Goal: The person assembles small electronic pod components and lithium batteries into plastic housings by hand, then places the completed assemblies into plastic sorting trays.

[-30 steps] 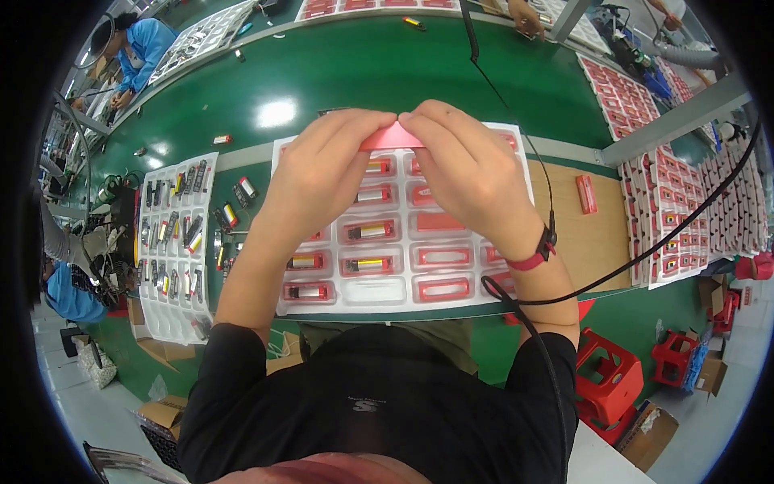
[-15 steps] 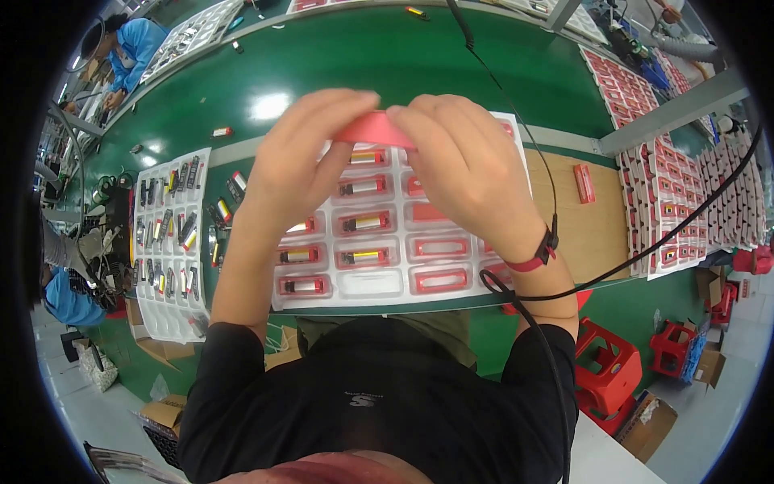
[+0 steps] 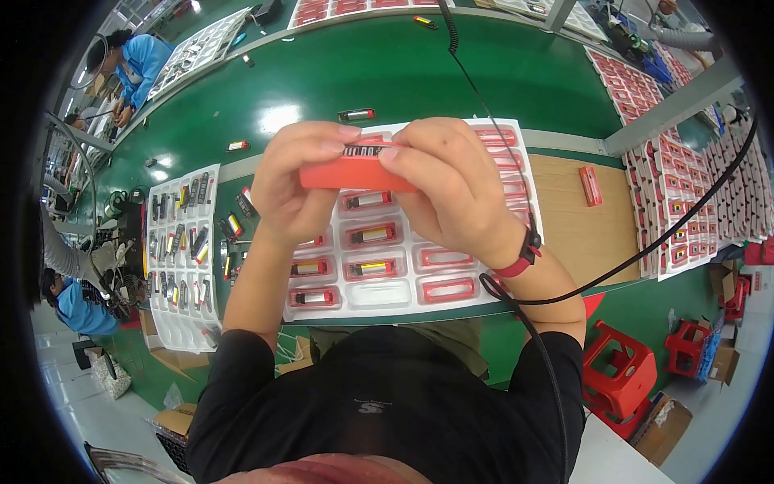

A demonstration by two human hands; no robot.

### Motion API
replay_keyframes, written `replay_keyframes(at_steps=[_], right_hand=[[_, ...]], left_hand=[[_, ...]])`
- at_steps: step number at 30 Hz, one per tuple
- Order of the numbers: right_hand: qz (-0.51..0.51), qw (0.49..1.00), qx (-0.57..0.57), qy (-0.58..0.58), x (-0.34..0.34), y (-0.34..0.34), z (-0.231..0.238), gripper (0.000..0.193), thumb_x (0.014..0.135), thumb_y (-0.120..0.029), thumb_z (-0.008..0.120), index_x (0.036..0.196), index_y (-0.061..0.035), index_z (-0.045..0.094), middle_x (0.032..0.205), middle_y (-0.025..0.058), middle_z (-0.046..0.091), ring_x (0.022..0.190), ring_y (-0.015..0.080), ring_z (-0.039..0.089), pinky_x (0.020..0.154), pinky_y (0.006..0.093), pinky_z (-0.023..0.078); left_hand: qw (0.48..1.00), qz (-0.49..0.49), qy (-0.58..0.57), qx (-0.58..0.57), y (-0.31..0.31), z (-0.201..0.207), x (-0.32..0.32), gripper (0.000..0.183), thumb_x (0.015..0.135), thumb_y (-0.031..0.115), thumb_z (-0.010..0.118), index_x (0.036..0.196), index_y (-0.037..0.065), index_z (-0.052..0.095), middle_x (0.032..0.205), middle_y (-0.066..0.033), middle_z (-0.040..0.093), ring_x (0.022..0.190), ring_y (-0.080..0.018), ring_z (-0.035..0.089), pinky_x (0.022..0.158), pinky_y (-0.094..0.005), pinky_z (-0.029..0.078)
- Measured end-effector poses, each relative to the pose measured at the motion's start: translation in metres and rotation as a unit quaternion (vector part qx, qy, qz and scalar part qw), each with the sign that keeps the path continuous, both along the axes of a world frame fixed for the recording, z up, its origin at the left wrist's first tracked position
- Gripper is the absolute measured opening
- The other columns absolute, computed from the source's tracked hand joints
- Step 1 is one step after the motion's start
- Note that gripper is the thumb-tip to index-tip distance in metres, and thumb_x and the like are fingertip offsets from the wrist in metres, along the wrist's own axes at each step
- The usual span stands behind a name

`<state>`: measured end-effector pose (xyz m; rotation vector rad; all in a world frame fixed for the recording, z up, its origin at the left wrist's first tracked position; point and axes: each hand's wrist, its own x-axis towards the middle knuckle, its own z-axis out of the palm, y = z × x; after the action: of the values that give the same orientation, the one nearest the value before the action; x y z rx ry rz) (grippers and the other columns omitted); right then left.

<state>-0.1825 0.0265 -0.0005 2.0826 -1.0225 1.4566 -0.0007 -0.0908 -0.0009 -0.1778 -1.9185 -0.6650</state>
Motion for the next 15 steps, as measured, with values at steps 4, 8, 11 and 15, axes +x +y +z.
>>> replay_keyframes(at_steps=[4,8,11,15], right_hand=[[-0.007,0.997,0.048,-0.063,0.005,0.004,-0.001,0.047,0.074,0.007,0.074,0.119,-0.0039,0.063,0.102,0.0165,0.066,0.086,0.0308,0.067,0.072,0.0386,0.056],[-0.067,0.978,0.169,-0.100,0.006,0.006,0.015,0.033,0.083,0.002,0.074,0.115,-0.0004,0.066,0.094,0.0136,0.071,0.083,0.0241,0.070,0.073,0.0349,0.056],[0.000,0.922,0.355,-0.153,0.000,0.006,0.024,0.025,0.089,-0.002,0.074,0.112,0.0023,0.068,0.087,0.0110,0.073,0.079,0.0176,0.072,0.072,0.0328,0.056],[0.129,0.806,0.576,-0.042,-0.033,-0.031,0.010,0.025,0.094,-0.019,0.073,0.112,-0.0022,0.072,0.085,0.0089,0.074,0.075,0.0198,0.071,0.073,0.0342,0.057]], left_hand=[[0.998,0.012,0.009,0.068,0.014,-0.008,-0.005,0.043,0.078,-0.011,0.064,0.120,-0.001,0.065,0.111,-0.0163,0.071,0.100,-0.0293,0.070,0.091,-0.0386,0.057],[0.969,0.017,-0.090,0.228,0.009,0.008,0.004,0.034,0.086,-0.004,0.063,0.119,0.000,0.068,0.116,-0.0160,0.069,0.102,-0.0253,0.069,0.091,-0.0361,0.057],[0.966,0.083,-0.178,0.171,-0.001,0.014,0.021,0.026,0.089,0.003,0.065,0.113,0.004,0.074,0.109,-0.0123,0.068,0.097,-0.0236,0.069,0.085,-0.0343,0.057],[0.918,0.079,-0.369,0.120,0.034,-0.016,0.059,0.029,0.085,0.001,0.070,0.112,0.007,0.077,0.097,-0.0098,0.065,0.091,-0.0270,0.063,0.075,-0.0354,0.053]])
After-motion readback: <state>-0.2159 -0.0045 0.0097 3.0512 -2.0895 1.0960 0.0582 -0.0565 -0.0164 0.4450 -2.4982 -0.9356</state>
